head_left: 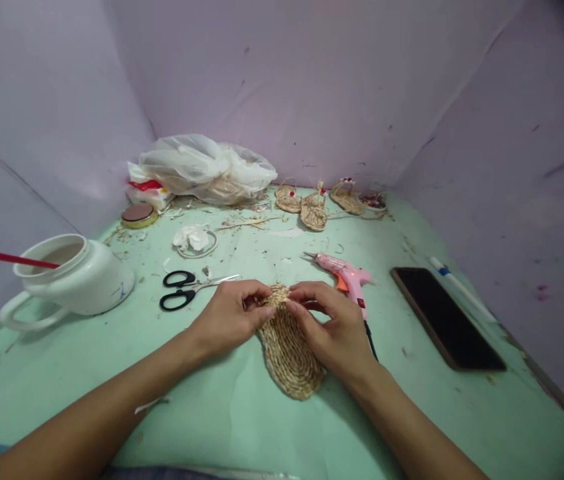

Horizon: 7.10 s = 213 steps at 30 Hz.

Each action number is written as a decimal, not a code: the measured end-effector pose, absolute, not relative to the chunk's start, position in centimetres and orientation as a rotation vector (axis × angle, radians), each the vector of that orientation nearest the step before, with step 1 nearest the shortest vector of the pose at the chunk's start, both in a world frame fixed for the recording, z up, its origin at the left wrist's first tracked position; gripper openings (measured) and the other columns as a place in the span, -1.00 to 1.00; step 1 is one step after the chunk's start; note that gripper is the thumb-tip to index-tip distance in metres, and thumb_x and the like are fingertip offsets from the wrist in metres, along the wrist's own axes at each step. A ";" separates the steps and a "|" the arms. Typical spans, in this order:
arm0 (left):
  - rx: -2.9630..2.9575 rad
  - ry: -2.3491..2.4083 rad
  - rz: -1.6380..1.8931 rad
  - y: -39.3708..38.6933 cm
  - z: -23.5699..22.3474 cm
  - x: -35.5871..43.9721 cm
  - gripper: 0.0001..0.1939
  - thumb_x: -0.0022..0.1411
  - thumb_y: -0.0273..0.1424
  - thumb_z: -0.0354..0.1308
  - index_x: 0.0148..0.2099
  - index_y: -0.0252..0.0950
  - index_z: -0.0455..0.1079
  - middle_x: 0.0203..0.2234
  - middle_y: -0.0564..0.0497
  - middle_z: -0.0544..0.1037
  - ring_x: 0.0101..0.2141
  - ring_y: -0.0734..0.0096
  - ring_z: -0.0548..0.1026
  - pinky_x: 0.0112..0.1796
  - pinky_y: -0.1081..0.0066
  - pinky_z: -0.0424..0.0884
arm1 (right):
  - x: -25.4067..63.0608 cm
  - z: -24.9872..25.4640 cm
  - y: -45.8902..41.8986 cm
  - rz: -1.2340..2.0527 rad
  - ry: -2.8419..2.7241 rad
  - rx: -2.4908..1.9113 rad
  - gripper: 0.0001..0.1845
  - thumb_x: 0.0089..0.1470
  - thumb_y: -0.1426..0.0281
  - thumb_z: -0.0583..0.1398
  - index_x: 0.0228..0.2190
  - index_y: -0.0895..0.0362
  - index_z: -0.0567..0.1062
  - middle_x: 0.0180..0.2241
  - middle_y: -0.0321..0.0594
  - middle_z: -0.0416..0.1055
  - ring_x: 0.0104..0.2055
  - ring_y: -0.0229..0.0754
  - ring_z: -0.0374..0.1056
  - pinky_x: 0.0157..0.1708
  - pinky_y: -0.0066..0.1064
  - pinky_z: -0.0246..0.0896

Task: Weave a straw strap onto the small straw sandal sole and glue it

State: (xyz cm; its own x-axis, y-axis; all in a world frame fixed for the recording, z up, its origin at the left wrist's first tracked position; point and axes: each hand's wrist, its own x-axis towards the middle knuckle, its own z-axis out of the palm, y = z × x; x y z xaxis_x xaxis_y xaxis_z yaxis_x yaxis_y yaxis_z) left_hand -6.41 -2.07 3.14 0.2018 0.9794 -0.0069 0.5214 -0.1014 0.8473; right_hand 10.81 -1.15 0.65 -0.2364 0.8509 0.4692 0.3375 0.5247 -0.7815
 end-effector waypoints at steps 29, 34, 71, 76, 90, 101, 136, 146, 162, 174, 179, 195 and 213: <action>1.299 1.309 0.980 -1.5 3.9 -7.1 -0.81 -0.16 -0.46 0.24 -0.38 -0.36 0.47 -0.52 0.03 0.54 -0.51 0.48 0.42 -0.42 0.48 0.36 | 12.1 2.4 -0.1 1.834 -1.172 -1.347 -0.78 -0.14 0.59 0.17 -0.35 0.18 0.40 -0.44 -0.25 0.42 -0.48 -0.30 0.35 -0.52 -0.44 0.30; 1.348 1.312 1.030 -1.5 3.5 -7.9 -0.79 -0.13 -0.43 0.25 -0.35 -0.34 0.46 -0.59 0.07 0.48 -0.57 0.55 0.34 -0.50 0.53 0.30 | 12.1 2.9 -0.3 1.856 -1.062 -1.249 -0.75 -0.19 0.61 0.20 -0.37 0.18 0.37 -0.46 -0.27 0.42 -0.50 -0.34 0.34 -0.53 -0.50 0.29; 1.379 1.310 1.024 -2.0 3.7 -7.3 -0.79 -0.13 -0.40 0.23 -0.36 -0.36 0.43 -0.61 0.07 0.42 -0.60 0.55 0.29 -0.56 0.52 0.23 | 10.6 2.0 -1.1 1.781 -0.887 -0.967 -0.60 -0.40 0.58 0.14 -0.53 0.04 0.03 -0.62 -0.52 0.25 -0.59 -0.34 0.22 -0.59 -0.49 0.22; 1.398 1.285 1.021 -1.9 3.5 -7.3 -0.81 -0.12 -0.41 0.23 -0.36 -0.36 0.43 -0.62 0.09 0.41 -0.61 0.58 0.26 -0.57 0.54 0.21 | 10.7 1.8 -1.1 1.750 -0.897 -0.972 -0.63 -0.41 0.60 0.12 -0.55 0.06 0.04 -0.60 -0.52 0.23 -0.58 -0.37 0.18 -0.59 -0.51 0.22; 1.216 1.181 0.969 -1.6 2.9 -8.4 -0.73 -0.14 -0.42 0.28 -0.31 -0.37 0.40 -0.55 0.04 0.45 -0.55 0.53 0.32 -0.53 0.53 0.22 | 11.6 2.0 -0.8 1.716 -1.042 -0.897 -0.59 -0.27 0.42 0.28 -0.33 0.07 0.23 -0.56 -0.43 0.30 -0.50 -0.31 0.29 -0.42 -0.42 0.24; 1.750 1.253 0.801 -1.5 3.6 -8.9 -0.54 -0.05 -0.31 0.22 -0.06 -0.30 0.30 -0.09 -0.12 0.38 -0.10 0.18 0.37 -0.17 0.35 0.31 | 10.0 2.5 -2.3 1.587 -1.193 -0.877 -0.69 -0.16 0.49 0.21 -0.32 0.07 0.25 -0.36 -0.29 0.33 -0.38 -0.28 0.33 -0.30 -0.34 0.30; 2.616 1.824 1.199 -3.7 3.9 -4.6 -0.96 -0.11 -0.49 0.14 -0.48 -0.31 0.37 -0.50 -0.06 0.46 -0.38 0.18 0.38 -0.27 0.13 0.23 | 8.3 1.6 -2.1 1.184 -1.449 -1.114 -0.76 -0.11 0.51 0.07 -0.49 0.04 0.04 -0.63 -0.51 0.08 -0.65 -0.38 -0.01 -0.64 -0.50 -0.07; 2.573 1.704 1.278 -3.8 4.0 -4.7 -0.91 -0.08 -0.52 0.14 -0.41 -0.32 0.37 -0.45 -0.06 0.45 -0.34 0.19 0.38 -0.21 0.11 0.22 | 8.4 1.5 -1.9 1.296 -1.319 -1.050 -0.76 -0.16 0.52 0.09 -0.50 0.05 0.08 -0.59 -0.48 0.14 -0.59 -0.36 0.04 -0.59 -0.50 -0.04; 0.841 1.102 0.934 -2.6 2.9 -5.8 -0.67 -0.19 -0.45 0.31 -0.32 -0.40 0.33 -0.62 0.08 0.42 -0.65 0.57 0.34 -0.61 0.53 0.26 | 10.8 2.2 0.5 1.871 -0.531 -0.896 -0.72 -0.50 0.55 0.06 -0.55 0.12 0.34 -0.66 -0.37 0.20 -0.65 -0.34 0.01 -0.60 -0.48 0.02; 0.891 1.125 0.998 -3.1 3.2 -5.3 -0.72 -0.21 -0.48 0.26 -0.37 -0.39 0.31 -0.68 0.12 0.38 -0.69 0.58 0.30 -0.69 0.55 0.26 | 11.4 2.3 -0.6 1.725 -0.889 -0.947 -0.42 -0.38 0.53 0.21 -0.17 0.04 0.38 -0.17 -0.19 0.39 -0.21 -0.09 0.33 -0.34 -0.32 0.26; 0.955 1.016 0.904 -3.3 3.3 -5.0 -0.73 -0.10 -0.37 0.23 -0.32 -0.43 0.37 -0.67 0.04 0.44 -0.65 0.51 0.38 -0.63 0.50 0.33 | 10.7 2.1 -0.9 1.746 -0.910 -1.015 -0.69 -0.33 0.47 0.31 -0.40 0.12 0.44 -0.45 -0.24 0.43 -0.39 -0.13 0.36 -0.37 -0.30 0.25; 0.773 1.095 1.050 -2.8 2.4 -4.9 -0.88 -0.16 -0.48 0.23 -0.52 -0.40 0.35 -0.76 0.08 0.41 -0.71 0.60 0.32 -0.65 0.57 0.23 | 9.8 2.2 -1.5 1.746 -0.824 -1.086 -0.67 -0.36 0.52 0.29 -0.45 0.09 0.34 -0.54 -0.32 0.40 -0.50 -0.17 0.35 -0.42 -0.30 0.26; 0.760 0.985 1.002 -2.9 2.3 -5.1 -0.80 -0.11 -0.41 0.26 -0.46 -0.38 0.31 -0.71 0.02 0.47 -0.68 0.52 0.40 -0.60 0.51 0.34 | 10.1 2.0 -1.4 1.684 -0.848 -1.044 -0.70 -0.33 0.53 0.26 -0.43 0.10 0.36 -0.53 -0.30 0.42 -0.50 -0.17 0.35 -0.44 -0.31 0.26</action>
